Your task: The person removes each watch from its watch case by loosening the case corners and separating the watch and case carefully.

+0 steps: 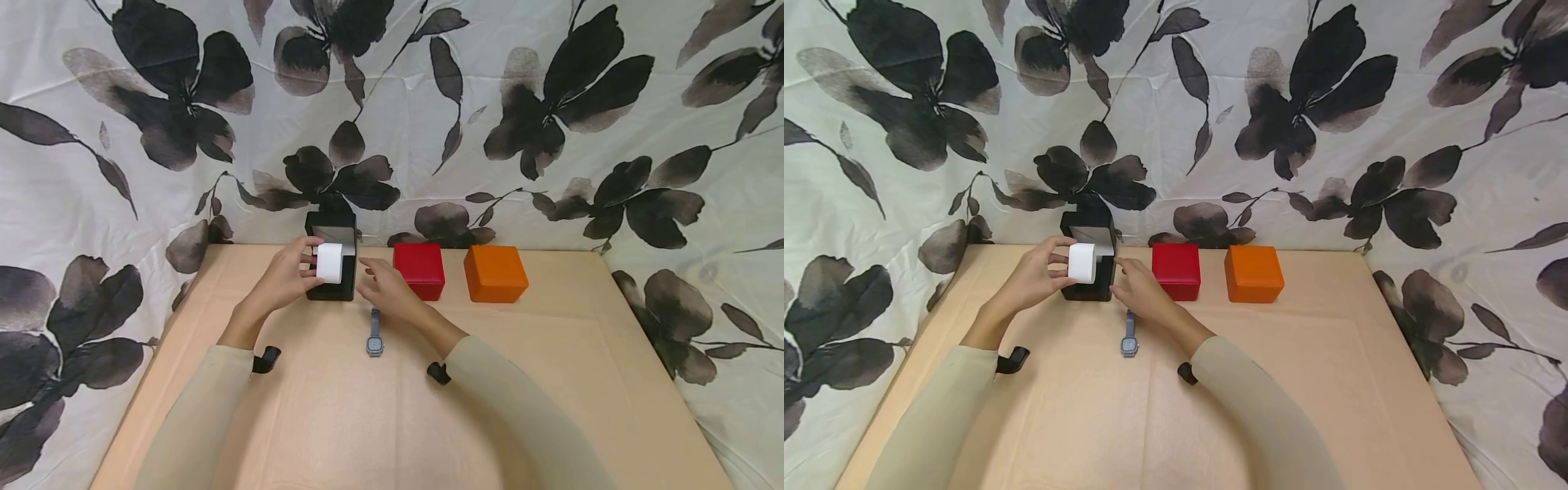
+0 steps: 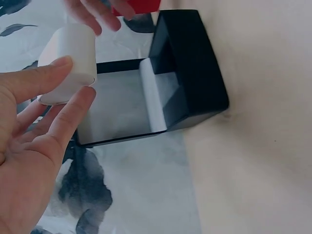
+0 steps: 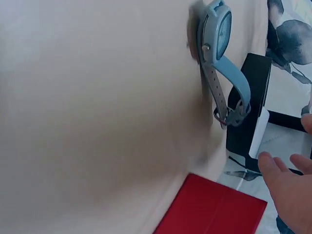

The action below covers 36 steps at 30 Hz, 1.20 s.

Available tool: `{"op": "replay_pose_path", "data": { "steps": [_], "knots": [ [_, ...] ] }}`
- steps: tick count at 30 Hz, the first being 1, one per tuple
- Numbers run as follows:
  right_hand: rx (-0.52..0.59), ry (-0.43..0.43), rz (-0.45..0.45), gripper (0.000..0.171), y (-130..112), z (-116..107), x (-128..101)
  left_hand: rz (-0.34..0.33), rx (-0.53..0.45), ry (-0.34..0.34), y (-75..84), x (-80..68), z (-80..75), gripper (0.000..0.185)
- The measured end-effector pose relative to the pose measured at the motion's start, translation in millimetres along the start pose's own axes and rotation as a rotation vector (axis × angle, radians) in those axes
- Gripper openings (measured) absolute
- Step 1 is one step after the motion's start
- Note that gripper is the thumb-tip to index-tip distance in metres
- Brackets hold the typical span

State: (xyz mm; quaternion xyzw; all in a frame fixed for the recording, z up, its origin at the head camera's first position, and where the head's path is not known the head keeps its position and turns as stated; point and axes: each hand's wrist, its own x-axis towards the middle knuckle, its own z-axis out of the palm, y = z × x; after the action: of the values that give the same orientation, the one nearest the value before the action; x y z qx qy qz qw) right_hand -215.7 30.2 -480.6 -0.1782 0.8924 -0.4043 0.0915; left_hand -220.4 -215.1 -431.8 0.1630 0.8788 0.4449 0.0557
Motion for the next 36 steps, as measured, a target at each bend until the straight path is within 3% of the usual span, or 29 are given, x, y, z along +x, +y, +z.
{"op": "replay_pose_path", "data": {
  "steps": [10, 22, 36],
  "knots": [
    [-0.062, -0.002, 0.005, 0.069, 9, 24, 21, -0.028, 0.048, -0.007, -19.2, 13.6, 6.5, 0.075],
    [-0.096, 0.031, 0.022, 0.061, 20, 34, 35, -0.069, 0.026, -0.032, -42.9, 27.9, 11.9, 0.072],
    [-0.11, -0.014, 0.057, 0.058, 20, 32, 40, -0.075, 0.104, -0.098, -48.8, 36.4, 19.5, 0.068]
  ]
}}
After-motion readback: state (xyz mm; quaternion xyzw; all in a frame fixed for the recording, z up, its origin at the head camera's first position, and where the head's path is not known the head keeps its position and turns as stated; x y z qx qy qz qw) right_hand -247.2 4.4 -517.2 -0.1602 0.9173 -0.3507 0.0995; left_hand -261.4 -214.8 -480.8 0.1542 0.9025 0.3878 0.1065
